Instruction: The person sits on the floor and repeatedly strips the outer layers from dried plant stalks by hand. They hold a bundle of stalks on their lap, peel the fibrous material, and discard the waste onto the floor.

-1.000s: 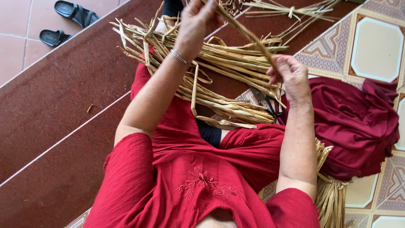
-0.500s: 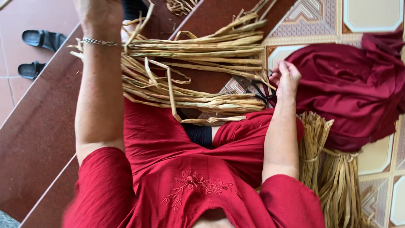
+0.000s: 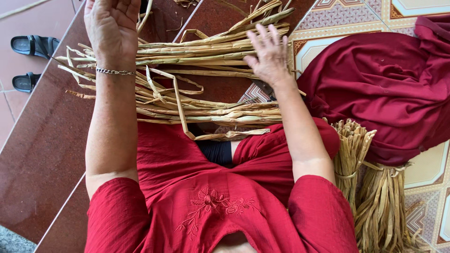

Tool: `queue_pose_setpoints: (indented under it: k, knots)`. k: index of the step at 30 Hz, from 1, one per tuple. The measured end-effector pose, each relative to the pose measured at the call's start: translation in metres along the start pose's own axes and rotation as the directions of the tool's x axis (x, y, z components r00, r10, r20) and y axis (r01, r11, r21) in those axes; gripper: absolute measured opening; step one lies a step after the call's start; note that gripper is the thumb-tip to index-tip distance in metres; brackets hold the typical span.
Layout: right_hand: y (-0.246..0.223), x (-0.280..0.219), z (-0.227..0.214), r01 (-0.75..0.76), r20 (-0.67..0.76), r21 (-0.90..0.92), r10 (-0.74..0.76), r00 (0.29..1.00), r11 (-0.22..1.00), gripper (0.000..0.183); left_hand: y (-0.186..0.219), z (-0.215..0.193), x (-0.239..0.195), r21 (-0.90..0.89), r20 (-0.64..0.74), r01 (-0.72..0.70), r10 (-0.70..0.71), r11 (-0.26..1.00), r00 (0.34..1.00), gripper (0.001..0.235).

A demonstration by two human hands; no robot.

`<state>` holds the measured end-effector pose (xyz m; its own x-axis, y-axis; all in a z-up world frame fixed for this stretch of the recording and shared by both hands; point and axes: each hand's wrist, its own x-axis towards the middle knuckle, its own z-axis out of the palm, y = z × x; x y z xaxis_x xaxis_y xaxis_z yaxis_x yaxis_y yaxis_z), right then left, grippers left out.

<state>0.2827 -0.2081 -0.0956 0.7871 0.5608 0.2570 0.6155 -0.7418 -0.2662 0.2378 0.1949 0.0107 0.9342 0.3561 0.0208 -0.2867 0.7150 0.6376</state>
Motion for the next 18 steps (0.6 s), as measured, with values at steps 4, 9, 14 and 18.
queue_pose_setpoints:
  k: [4, 9, 14, 18]
  knots:
    - [-0.040, -0.012, 0.009, 0.035, 0.119, -0.035, -0.030, 0.992, 0.999, 0.068, 0.004, -0.017, -0.005, 0.049, -0.066, 0.002, 0.001, 0.999, 0.998, 0.015]
    - [-0.042, -0.021, 0.000, -0.094, 0.324, 0.041, 0.076, 0.943, 0.995, 0.026, 0.008, -0.033, -0.009, 0.038, -0.149, 0.020, -0.014, 0.999, 0.989, 0.016]
    - [-0.003, 0.019, 0.023, -0.105, 0.079, 0.118, 0.097, 0.992, 0.987, 0.016, 0.001, -0.040, -0.021, 0.047, -0.161, 0.038, -0.030, 0.998, 0.986, 0.013]
    - [0.004, 0.057, 0.030, 0.214, -0.223, -0.375, -0.311, 0.924, 0.902, 0.047, 0.004, -0.039, -0.031, 0.063, -0.218, 0.078, -0.062, 0.995, 0.974, 0.014]
